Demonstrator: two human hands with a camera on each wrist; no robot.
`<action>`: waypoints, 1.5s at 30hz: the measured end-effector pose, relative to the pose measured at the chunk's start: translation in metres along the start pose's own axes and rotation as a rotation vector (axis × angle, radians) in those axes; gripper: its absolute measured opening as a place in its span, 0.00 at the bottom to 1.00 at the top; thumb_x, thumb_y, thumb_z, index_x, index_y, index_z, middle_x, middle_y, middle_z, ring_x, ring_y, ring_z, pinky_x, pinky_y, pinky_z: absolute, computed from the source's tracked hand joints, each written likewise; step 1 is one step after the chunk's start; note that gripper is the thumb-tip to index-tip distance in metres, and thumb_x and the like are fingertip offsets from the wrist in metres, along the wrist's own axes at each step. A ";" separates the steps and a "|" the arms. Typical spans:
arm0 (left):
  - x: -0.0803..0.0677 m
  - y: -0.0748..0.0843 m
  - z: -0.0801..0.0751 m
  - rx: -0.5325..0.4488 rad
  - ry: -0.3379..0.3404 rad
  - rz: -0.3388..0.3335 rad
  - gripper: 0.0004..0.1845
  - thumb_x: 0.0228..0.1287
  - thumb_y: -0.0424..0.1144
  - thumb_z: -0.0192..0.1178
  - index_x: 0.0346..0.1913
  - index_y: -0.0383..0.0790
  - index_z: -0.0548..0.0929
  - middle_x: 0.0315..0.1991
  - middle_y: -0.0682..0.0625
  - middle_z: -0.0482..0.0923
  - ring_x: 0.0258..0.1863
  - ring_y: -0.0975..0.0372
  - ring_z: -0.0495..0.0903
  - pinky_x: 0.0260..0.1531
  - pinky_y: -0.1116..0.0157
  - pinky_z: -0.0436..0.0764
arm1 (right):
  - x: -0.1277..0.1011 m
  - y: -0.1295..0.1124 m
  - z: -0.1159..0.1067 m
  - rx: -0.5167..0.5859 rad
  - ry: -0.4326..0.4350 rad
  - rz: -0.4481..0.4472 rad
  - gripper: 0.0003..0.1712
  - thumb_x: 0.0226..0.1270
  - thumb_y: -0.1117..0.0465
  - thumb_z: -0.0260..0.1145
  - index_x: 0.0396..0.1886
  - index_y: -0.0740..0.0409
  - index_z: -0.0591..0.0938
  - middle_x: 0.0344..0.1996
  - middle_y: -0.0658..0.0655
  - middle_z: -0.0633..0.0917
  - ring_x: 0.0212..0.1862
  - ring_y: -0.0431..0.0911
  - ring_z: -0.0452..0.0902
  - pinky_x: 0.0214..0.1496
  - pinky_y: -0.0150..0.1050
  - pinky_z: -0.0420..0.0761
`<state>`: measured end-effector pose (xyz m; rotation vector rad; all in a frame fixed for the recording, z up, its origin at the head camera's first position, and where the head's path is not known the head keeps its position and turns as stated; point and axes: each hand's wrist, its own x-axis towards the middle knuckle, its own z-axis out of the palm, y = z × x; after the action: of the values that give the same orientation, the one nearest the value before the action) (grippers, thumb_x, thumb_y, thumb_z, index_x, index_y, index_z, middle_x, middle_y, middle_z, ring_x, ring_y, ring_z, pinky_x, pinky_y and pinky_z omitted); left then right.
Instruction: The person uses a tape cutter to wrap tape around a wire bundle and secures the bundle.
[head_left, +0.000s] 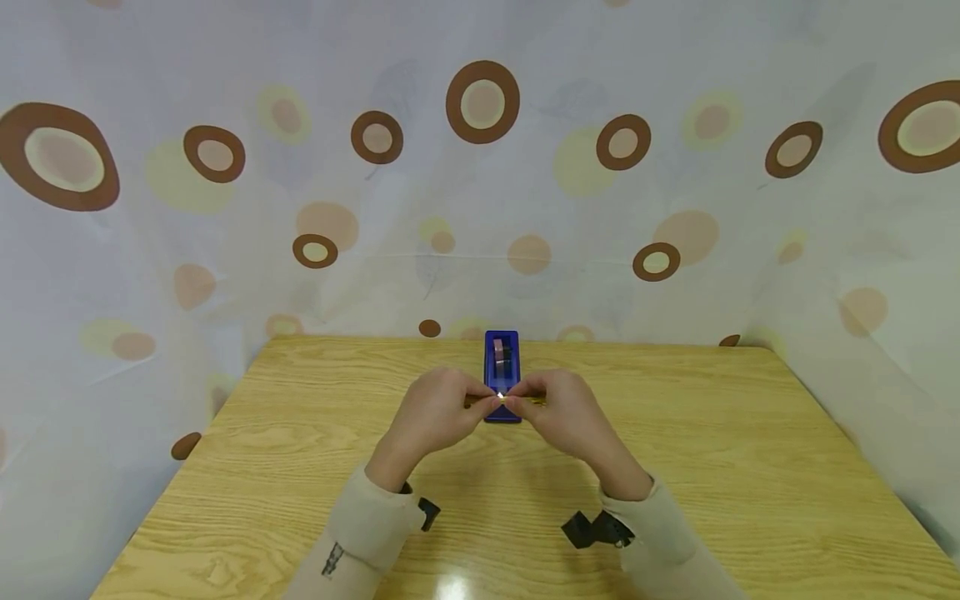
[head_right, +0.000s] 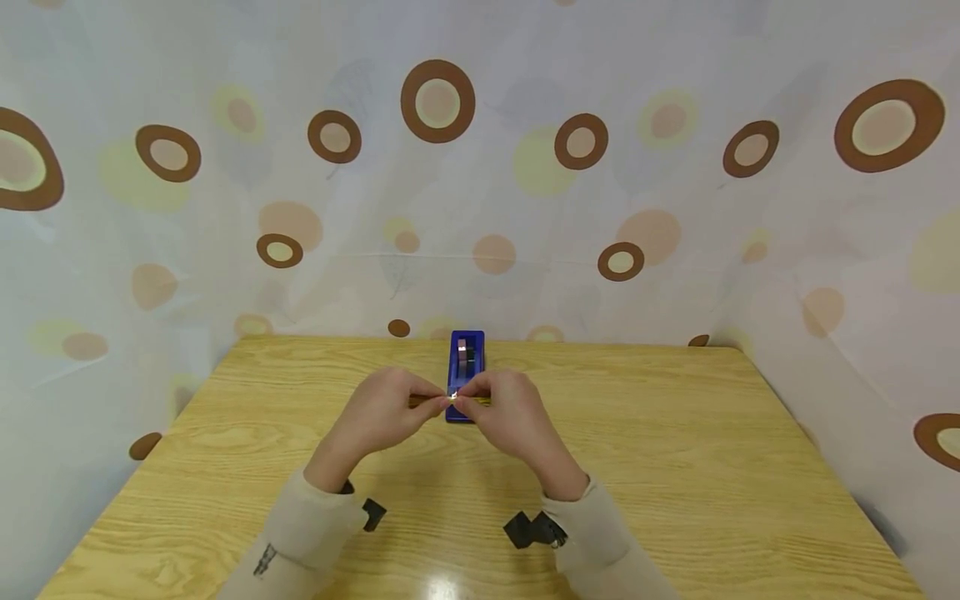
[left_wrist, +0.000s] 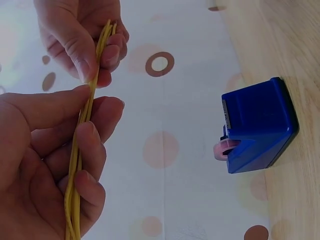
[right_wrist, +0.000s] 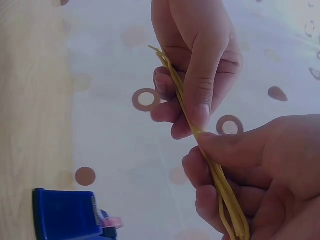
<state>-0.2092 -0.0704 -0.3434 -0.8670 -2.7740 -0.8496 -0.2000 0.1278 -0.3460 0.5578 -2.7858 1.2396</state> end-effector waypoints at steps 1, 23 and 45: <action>-0.001 0.001 -0.001 0.004 0.003 0.004 0.09 0.68 0.45 0.65 0.39 0.47 0.92 0.29 0.57 0.86 0.17 0.72 0.73 0.21 0.69 0.75 | -0.001 -0.002 -0.001 -0.016 0.005 -0.009 0.05 0.68 0.59 0.69 0.35 0.53 0.89 0.32 0.46 0.87 0.38 0.42 0.82 0.43 0.46 0.82; -0.026 0.035 -0.031 0.040 0.145 0.103 0.06 0.65 0.44 0.67 0.37 0.49 0.92 0.26 0.59 0.85 0.17 0.74 0.71 0.18 0.71 0.72 | -0.022 -0.035 -0.027 0.028 -0.029 -0.152 0.03 0.67 0.61 0.70 0.36 0.51 0.89 0.33 0.44 0.87 0.37 0.38 0.82 0.41 0.39 0.82; -0.054 0.070 -0.043 0.070 0.326 0.202 0.04 0.63 0.42 0.69 0.33 0.49 0.91 0.22 0.62 0.81 0.19 0.73 0.74 0.19 0.75 0.70 | -0.052 -0.065 -0.044 0.057 0.022 -0.235 0.04 0.66 0.63 0.70 0.34 0.48 0.88 0.31 0.40 0.85 0.32 0.35 0.80 0.33 0.36 0.80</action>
<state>-0.1280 -0.0730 -0.2888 -0.8886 -2.3769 -0.7748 -0.1336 0.1354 -0.2795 0.8412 -2.5815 1.2684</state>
